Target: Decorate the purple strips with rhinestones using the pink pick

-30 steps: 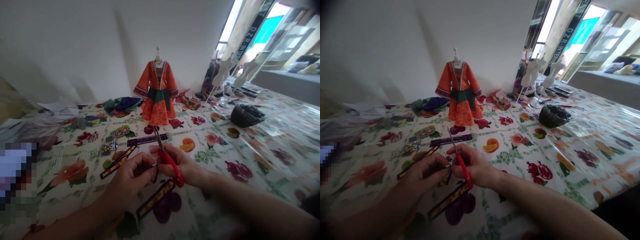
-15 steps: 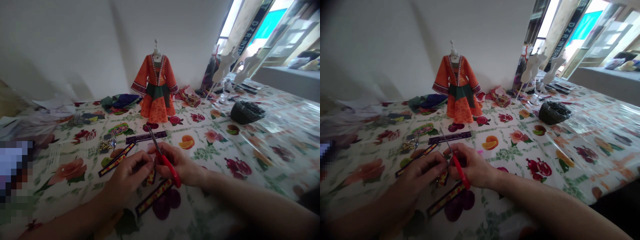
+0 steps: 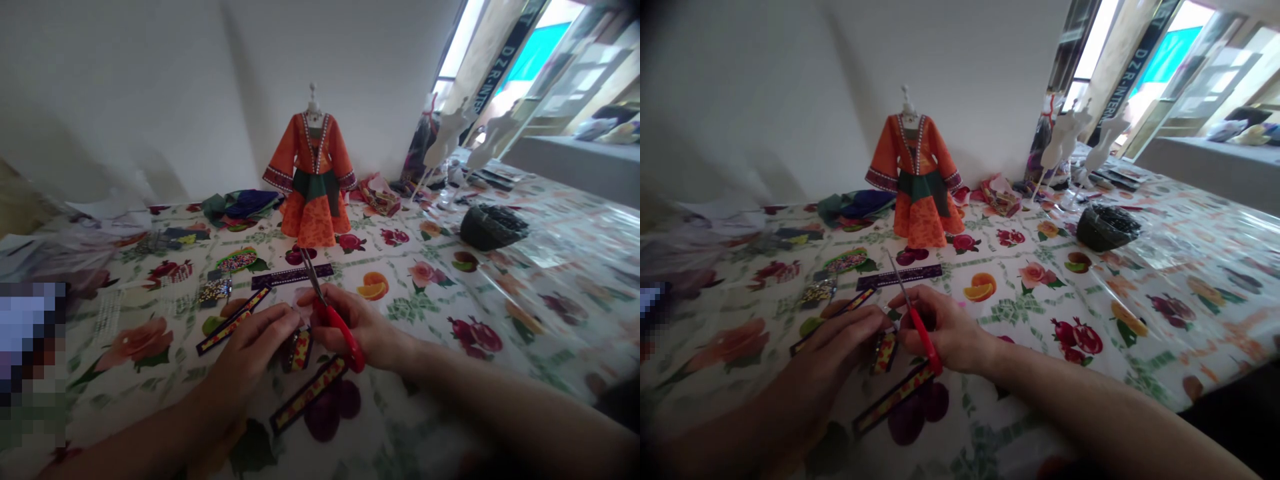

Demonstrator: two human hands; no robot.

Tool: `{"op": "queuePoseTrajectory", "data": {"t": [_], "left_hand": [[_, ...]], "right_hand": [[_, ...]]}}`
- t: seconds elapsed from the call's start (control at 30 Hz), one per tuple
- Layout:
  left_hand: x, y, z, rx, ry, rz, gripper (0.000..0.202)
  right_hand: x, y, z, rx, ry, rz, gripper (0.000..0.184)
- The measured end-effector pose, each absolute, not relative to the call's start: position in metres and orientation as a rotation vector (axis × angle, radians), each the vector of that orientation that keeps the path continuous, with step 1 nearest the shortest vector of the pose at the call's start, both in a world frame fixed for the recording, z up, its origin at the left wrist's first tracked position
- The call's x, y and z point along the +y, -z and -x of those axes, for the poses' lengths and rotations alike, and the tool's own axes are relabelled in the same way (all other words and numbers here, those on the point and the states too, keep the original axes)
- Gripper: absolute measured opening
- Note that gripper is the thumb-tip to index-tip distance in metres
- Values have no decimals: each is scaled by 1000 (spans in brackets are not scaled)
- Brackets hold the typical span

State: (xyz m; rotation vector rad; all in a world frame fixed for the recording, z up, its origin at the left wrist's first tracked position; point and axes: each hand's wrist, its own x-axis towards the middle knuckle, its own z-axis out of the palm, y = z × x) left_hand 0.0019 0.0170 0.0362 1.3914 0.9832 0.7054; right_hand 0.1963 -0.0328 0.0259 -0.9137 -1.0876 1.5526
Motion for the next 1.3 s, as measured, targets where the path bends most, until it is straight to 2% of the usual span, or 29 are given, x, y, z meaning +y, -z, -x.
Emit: {"op": "queuePoseTrajectory", "data": {"t": [0.13,0.3,0.53,0.63,0.77,0.87,0.93,1.07,1.3], "left_hand": [[11,-34,-1,1109,-727,-1275,23],[21,-36,-4,863,-561,-1533,29],[30,-27,-1,780,-617,-1616,28],[28,-27,1,761,-598,-1551,29],[22,-33,0,852,-638,-1472,29],[19,-37,-2,897,-674,-1460,29],[19,-38,-3,903,-688,-1451,29],[21,-40,-4,916,-641,-1349,37],[22,-38,-3,879,-599,-1306,37]], "right_hand": [[-32,-26,-197,-1069,-1552,921,44],[-33,-24,-195,-1106,-1536,943,46],[-34,-33,-201,-1242,-1418,1095,43],[-33,-43,-219,-1522,-1254,1270,46],[-33,-57,-248,-2005,-784,1576,47],[-28,-60,-270,-2079,-436,1892,36],[-24,-58,-283,-2013,-278,2158,36],[-17,-50,-307,-1950,-229,2320,32],[-12,-38,-320,-1940,-150,2407,41]]}}
